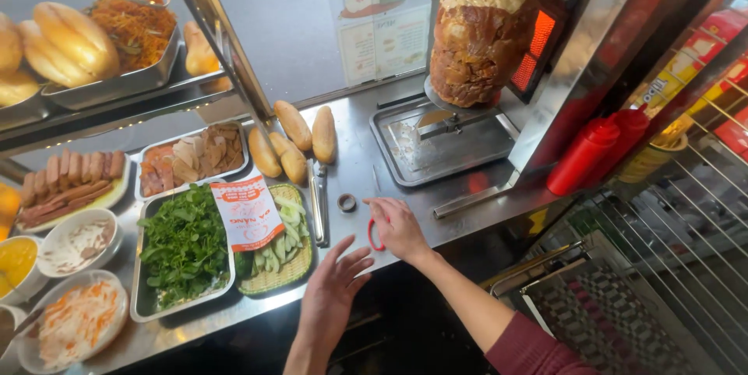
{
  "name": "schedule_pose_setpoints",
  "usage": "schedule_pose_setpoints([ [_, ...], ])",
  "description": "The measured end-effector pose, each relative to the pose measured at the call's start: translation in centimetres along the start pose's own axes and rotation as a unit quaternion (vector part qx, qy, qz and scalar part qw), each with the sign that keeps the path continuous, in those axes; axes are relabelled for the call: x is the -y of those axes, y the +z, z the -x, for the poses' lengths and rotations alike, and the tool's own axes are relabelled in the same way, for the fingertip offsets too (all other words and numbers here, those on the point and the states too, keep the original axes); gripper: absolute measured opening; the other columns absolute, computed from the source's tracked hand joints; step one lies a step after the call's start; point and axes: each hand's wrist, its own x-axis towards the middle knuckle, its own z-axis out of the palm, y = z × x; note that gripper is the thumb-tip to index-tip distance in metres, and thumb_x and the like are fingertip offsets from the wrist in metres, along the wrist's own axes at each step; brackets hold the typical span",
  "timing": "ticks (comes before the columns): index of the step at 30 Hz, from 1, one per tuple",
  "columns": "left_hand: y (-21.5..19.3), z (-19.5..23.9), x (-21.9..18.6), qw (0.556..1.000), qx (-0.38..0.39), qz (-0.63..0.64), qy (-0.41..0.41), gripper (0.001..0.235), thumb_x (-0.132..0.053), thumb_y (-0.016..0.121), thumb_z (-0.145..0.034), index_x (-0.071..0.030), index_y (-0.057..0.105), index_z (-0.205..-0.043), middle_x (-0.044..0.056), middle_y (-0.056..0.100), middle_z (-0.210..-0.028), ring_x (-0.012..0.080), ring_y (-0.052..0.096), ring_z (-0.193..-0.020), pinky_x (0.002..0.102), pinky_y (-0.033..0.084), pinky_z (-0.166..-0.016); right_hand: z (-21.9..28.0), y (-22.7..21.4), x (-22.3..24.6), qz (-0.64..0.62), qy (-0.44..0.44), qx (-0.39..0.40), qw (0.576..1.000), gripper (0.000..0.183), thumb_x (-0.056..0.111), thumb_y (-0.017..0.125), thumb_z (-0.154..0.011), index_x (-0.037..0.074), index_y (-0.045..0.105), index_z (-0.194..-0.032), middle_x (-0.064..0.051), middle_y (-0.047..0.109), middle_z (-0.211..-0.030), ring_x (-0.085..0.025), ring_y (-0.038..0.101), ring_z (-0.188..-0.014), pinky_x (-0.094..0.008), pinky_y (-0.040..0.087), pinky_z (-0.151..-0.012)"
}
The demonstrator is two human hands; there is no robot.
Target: The person uses red-handled scissors to cut meat from a vertical rotisserie and places it into a baguette. They also use a spoon to scoop a sauce from a container and add it to the sandwich. The person handles various ingredients including sliced meats, vegetables, and bread rolls on a stainless steel counter.
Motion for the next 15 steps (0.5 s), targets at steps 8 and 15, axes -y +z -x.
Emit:
schedule_pose_setpoints([
  [8, -7.6, 5.7, -1.7, 0.983, -0.126, 0.038, 0.129, 0.031, -0.024, 0.058, -0.1, -0.001, 0.066, -0.119, 0.008, 0.053, -0.069, 0.0175, 0.044, -0.056, 0.031, 0.028, -0.05, 1.2, 5.3, 4.1, -0.083, 0.001, 0.104, 0.991, 0.035, 0.029, 0.064, -0.094, 0.013, 0.073, -0.124, -0.006, 0.075, -0.118, -0.019, 0.073, -0.102, -0.034, 0.055, -0.094],
  [15, -18.0, 12.1, -4.8, 0.957, -0.098, 0.104, 0.253, 0.031, -0.024, 0.05, -0.105, 0.001, 0.067, -0.097, 0.003, 0.035, -0.044, 0.0152, 0.027, -0.039, 0.03, 0.019, -0.041, 2.2, 15.5, 9.0, -0.117, -0.066, 0.137, 0.981, 0.032, 0.024, 0.069, -0.092, 0.017, 0.074, -0.123, -0.006, 0.077, -0.113, -0.017, 0.073, -0.101, -0.029, 0.055, -0.092],
])
